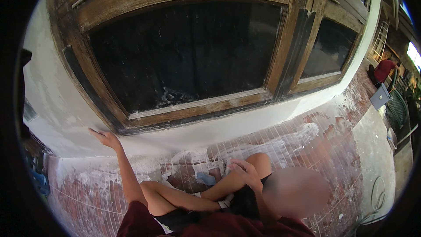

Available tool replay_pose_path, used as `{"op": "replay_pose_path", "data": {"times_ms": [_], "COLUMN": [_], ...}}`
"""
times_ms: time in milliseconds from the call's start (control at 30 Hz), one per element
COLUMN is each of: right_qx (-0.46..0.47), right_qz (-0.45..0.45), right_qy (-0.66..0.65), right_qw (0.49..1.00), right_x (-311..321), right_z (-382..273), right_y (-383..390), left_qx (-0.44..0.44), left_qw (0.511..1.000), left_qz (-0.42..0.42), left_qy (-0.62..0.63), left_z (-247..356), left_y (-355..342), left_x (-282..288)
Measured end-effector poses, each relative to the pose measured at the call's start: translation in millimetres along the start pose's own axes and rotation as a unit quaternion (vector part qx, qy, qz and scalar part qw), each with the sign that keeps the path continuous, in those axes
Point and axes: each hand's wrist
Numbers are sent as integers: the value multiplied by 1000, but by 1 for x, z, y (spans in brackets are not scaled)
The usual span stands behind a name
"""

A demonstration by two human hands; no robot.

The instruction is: The person applies white plaster to a tiled wall beneath a wooden window frame using a small trowel. They repeatedly scoop plaster from a bucket and smooth it along the wall surface.

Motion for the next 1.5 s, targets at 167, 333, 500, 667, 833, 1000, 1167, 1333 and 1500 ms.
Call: {"op": "replay_pose_path", "data": {"times_ms": [167, 333, 500, 667, 833, 1000, 1167, 1333, 1500], "right_qx": [-14, -7, -6, -16, -20, -9, -3, -10, -13], "right_qz": [3, -8, -25, -44, -49, -52, -60, -56, -109], "right_qy": [-12, -9, -18, -36, -3, 16, -10, -4, 30], "right_qw": [1000, 1000, 1000, 998, 999, 998, 998, 998, 993], "right_x": [2, -2, -12, -18, -14, -12, -16, -30, -42], "right_z": [2, 4, 8, 16, 14, 9, 16, 22, 19], "right_y": [4, 1, -1, 0, -3, -7, -9, -11, -11], "left_qx": [138, -26, -96, 375, 534, 309, -32, -18, 462], "left_qw": [990, 998, 993, 910, 811, 928, 995, 999, 870], "left_qz": [-13, -24, -72, -68, -30, 33, 15, 6, -47], "left_qy": [20, 51, -2, 164, 237, 207, 98, 51, 165], "left_z": [-5, 29, -9, -125, -134, 0, 68, -7, -128], "left_y": [5, -22, -9, 104, 86, -33, -75, -7, 109], "left_x": [2, -4, -18, -10, -41, -60, -38, -35, -37]}}
Point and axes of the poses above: each hand's wrist, its own y-axis away from the middle knuckle, its own x-axis out of the back of the hand, z = x × y, and after that the axes turned 2 degrees about -z, right-handed
